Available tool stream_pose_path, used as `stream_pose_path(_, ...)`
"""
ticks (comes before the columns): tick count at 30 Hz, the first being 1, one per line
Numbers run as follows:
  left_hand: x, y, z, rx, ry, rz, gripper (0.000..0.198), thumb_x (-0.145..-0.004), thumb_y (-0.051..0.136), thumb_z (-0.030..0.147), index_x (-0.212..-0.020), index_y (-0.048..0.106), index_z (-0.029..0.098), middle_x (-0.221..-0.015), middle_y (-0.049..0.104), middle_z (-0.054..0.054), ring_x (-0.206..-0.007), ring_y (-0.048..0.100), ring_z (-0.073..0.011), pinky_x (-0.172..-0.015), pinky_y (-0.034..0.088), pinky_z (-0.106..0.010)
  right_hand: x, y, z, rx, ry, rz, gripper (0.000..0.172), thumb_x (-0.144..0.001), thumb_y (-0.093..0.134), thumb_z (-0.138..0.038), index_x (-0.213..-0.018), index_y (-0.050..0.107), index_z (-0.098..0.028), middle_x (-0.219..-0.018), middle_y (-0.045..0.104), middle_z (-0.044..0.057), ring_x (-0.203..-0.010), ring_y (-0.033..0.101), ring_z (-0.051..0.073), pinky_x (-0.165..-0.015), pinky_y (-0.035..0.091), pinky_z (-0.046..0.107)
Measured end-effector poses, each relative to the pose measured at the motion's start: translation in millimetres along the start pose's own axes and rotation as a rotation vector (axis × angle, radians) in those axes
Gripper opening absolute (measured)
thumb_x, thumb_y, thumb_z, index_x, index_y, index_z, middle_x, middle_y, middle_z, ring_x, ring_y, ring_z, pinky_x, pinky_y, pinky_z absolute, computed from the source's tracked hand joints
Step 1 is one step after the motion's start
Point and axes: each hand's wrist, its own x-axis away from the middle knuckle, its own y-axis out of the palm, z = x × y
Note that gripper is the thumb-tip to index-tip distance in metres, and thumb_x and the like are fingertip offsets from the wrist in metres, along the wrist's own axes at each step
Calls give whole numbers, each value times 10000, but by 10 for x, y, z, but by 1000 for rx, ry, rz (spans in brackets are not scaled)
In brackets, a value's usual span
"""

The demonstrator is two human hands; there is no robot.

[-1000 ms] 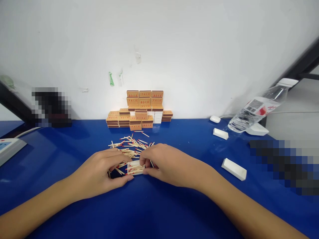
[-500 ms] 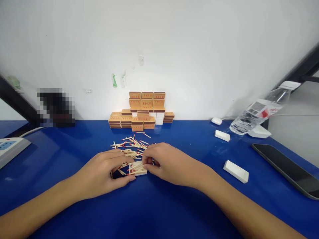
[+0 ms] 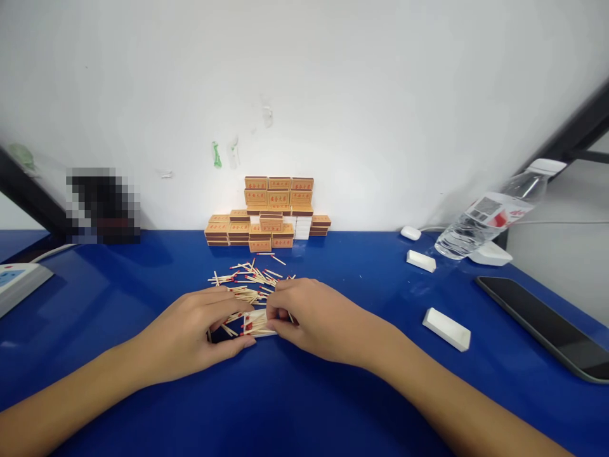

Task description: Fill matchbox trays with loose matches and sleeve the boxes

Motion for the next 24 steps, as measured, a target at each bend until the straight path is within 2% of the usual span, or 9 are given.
stream_pose_path(7, -4, -7, 1, 30, 25, 18, 234, -951, 717, 374, -1113, 719, 205, -992, 762, -39, -890, 703, -225, -752, 545, -347, -9, -19, -39, -17, 6, -23, 151, -977, 633, -175, -832, 669, -194, -854, 669, 6, -776, 565, 144, -710, 411, 282)
stream_pose_path(12, 6, -7, 2, 30, 18, 5, 233, -956, 711, 369, -1118, 716, 201, -989, 758, -41, -888, 700, -229, -748, 540, -351, -14, -8, -40, -20, 4, -56, 180, -953, 611, -103, -793, 612, -186, -814, 648, -12, -714, 523, 121, -678, 389, 269)
stream_pose_path(16, -3, -5, -4, 37, 15, -2, 232, -955, 714, 367, -1118, 714, 203, -994, 756, -37, -895, 697, -232, -764, 540, -362, -22, 36, -22, -31, 4, -13, 150, -980, 610, -134, -840, 627, -187, -832, 652, -9, -736, 539, 125, -689, 392, 269)
stream_pose_path(20, -19, -12, -2, 69, 20, -20, 209, -960, 711, 364, -1110, 706, 218, -965, 744, -23, -875, 690, -222, -753, 534, -353, -39, 104, -36, -59, 8, 65, 59, -991, 637, -190, -1010, 692, -196, -967, 669, 21, -807, 592, 139, -725, 431, 278)
stream_pose_path(24, -24, -33, 16, 112, 33, -32, 134, -961, 708, 315, -1050, 690, 216, -978, 741, -18, -875, 690, -204, -776, 535, -338, -65, 172, -58, -70, -13, 16, 88, -1006, 651, -220, -1042, 730, -205, -1057, 662, 51, -895, 626, 162, -768, 465, 289)
